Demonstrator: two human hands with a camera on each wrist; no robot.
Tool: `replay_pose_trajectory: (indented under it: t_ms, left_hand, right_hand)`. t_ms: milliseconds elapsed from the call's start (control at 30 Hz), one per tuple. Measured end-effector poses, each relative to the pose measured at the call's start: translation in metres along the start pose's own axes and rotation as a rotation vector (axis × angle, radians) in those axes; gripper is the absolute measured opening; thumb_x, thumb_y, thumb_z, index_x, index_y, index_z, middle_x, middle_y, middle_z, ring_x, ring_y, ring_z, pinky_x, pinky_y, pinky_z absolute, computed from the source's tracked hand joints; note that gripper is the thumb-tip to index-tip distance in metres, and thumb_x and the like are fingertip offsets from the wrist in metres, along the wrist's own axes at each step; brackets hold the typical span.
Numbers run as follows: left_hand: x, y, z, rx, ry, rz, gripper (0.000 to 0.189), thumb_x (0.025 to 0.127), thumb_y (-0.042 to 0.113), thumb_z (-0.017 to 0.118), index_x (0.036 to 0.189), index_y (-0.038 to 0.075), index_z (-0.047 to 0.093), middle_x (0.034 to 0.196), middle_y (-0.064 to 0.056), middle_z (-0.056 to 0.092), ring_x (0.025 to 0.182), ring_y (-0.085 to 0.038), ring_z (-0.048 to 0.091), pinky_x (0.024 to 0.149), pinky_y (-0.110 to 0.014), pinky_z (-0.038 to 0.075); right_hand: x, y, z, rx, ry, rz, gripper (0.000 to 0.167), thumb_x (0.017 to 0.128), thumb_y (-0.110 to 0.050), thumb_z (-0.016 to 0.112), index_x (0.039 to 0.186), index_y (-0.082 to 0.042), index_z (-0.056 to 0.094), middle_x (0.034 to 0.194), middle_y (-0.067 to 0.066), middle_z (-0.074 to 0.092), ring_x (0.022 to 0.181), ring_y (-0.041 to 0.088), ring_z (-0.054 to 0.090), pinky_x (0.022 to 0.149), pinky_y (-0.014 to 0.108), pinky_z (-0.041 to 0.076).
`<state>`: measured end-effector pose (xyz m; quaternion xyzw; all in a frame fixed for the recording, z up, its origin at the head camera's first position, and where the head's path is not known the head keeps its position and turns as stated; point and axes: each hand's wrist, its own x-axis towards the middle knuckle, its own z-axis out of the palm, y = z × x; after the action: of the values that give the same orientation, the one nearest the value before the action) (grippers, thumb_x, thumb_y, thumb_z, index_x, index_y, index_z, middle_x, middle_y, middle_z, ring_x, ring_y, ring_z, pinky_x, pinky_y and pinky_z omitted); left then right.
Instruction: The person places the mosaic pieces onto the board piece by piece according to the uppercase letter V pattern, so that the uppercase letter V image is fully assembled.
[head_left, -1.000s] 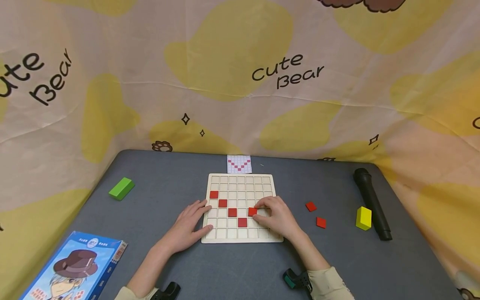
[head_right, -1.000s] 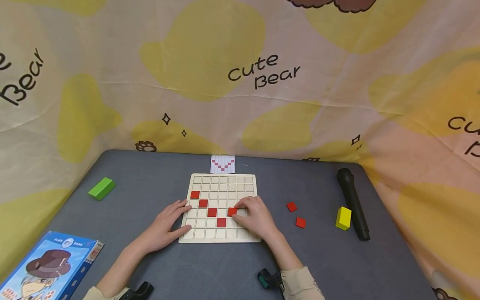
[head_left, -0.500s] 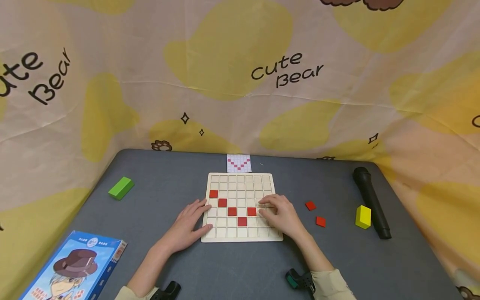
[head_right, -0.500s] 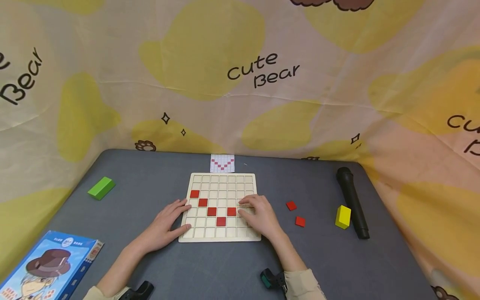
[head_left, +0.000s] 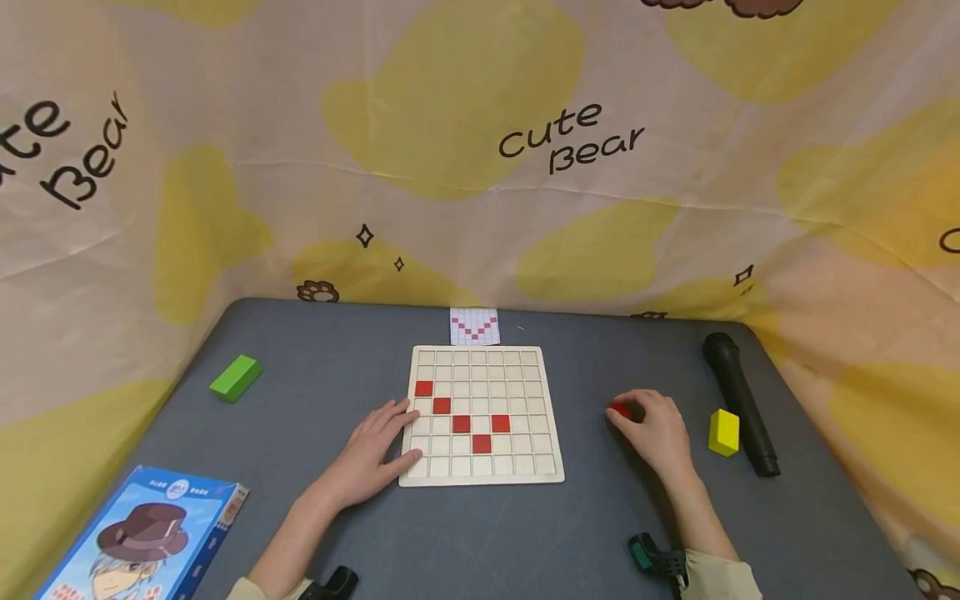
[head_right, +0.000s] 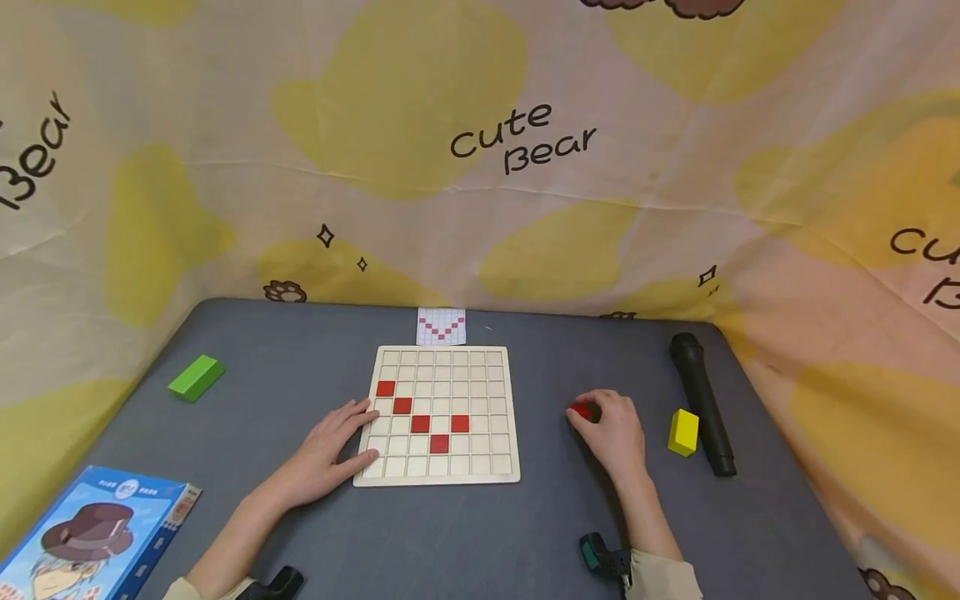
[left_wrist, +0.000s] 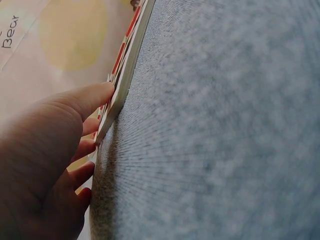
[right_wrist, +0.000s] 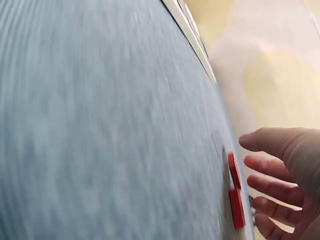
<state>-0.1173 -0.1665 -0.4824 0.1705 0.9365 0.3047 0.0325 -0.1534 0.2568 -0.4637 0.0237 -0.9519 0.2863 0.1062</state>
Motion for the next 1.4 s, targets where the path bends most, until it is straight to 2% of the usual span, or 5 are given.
replay_pose_trajectory:
  t_ms: [333, 500, 667, 900, 1400]
  left_hand:
    - [0.000, 0.003, -0.003, -0.004, 0.002, 0.003, 0.059, 0.092, 0.033, 0.067, 0.142, 0.009, 0.050, 0.153, -0.013, 0.037, 0.143, -0.037, 0.025, 0.111, -0.061, 0.020]
    - [-0.001, 0.003, -0.003, -0.007, 0.007, 0.004, 0.059, 0.091, 0.034, 0.068, 0.142, 0.009, 0.050, 0.153, -0.012, 0.036, 0.143, -0.037, 0.025, 0.110, -0.062, 0.021]
    - [-0.001, 0.002, -0.002, -0.010, 0.002, -0.006, 0.061, 0.090, 0.034, 0.069, 0.142, 0.010, 0.049, 0.154, -0.011, 0.035, 0.144, -0.036, 0.024, 0.110, -0.062, 0.021]
    - [0.000, 0.001, -0.002, -0.011, 0.012, 0.008, 0.059, 0.091, 0.033, 0.068, 0.142, 0.010, 0.049, 0.154, -0.012, 0.036, 0.143, -0.037, 0.024, 0.109, -0.063, 0.022]
    - [-0.001, 0.002, -0.002, -0.015, 0.011, 0.004, 0.060, 0.090, 0.033, 0.069, 0.142, 0.008, 0.050, 0.154, -0.013, 0.035, 0.144, -0.037, 0.024, 0.109, -0.064, 0.021]
  right_hand:
    - [-0.006, 0.010, -0.011, -0.082, -0.048, 0.105, 0.035, 0.084, -0.032, 0.077, 0.103, -0.004, 0.070, 0.121, 0.025, 0.058, 0.108, 0.042, 0.049, 0.084, 0.057, 0.045]
    - [-0.006, 0.011, -0.007, -0.030, -0.063, 0.059, 0.030, 0.085, -0.023, 0.076, 0.105, -0.001, 0.070, 0.120, 0.025, 0.059, 0.109, 0.043, 0.048, 0.091, 0.058, 0.041]
    - [-0.007, 0.013, -0.005, -0.004, -0.059, 0.028, 0.037, 0.084, -0.022, 0.076, 0.114, -0.001, 0.069, 0.123, 0.025, 0.059, 0.112, 0.043, 0.048, 0.095, 0.059, 0.038]
    - [-0.006, 0.015, -0.006, -0.006, -0.062, 0.013, 0.028, 0.082, -0.021, 0.079, 0.102, -0.003, 0.070, 0.119, 0.023, 0.060, 0.109, 0.041, 0.048, 0.093, 0.058, 0.039]
    - [0.000, 0.007, 0.000, -0.019, -0.056, -0.005, 0.026, 0.082, -0.023, 0.080, 0.097, -0.004, 0.071, 0.115, 0.021, 0.062, 0.106, 0.039, 0.049, 0.091, 0.055, 0.041]
